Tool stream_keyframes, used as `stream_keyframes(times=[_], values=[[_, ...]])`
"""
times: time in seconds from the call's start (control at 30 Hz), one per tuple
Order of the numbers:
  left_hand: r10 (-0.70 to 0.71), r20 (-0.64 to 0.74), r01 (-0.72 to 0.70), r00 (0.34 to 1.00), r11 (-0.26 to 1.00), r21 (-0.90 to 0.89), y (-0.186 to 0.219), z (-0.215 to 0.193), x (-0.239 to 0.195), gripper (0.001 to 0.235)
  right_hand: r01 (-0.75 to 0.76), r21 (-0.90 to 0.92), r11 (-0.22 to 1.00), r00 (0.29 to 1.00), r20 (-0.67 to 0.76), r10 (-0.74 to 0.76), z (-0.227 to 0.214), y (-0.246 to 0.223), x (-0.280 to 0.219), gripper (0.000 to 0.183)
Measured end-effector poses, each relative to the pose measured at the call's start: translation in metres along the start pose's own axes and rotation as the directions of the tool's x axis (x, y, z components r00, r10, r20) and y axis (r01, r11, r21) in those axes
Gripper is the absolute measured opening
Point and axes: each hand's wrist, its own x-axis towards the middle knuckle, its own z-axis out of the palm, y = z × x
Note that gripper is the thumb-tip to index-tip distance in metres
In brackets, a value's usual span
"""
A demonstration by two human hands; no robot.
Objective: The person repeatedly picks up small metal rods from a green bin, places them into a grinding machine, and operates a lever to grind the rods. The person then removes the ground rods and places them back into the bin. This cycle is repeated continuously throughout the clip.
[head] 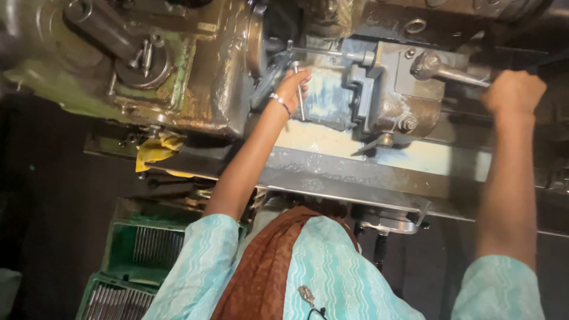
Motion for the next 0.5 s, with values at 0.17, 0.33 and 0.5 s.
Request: stream_keyframes(times=[0.17, 0.33, 0.5], values=[[0.01, -0.042, -0.008, 0.999, 0.999, 0.035, -0.001, -0.002, 0.013, 0.022, -0.014, 0.044, 0.999, 0.997, -0.077, 0.018, 0.005, -0.002, -0.004, 0.021], [-0.043, -0.032, 0.046, 0.999, 0.994, 0.104, 0.011, 0.0, 0.014, 0.023, -0.036, 0.109, 0.993, 0.988, -0.143, 0.051, 0.001, -0.009, -0.007, 0.023], [-0.076, -0.099, 0.089, 0.992, 0.987, 0.137, 0.002, -0.002, 0.014, 0.022, 0.0, 0.124, 0.992, 0.975, -0.219, 0.027, 0.008, -0.008, -0.022, 0.019]])
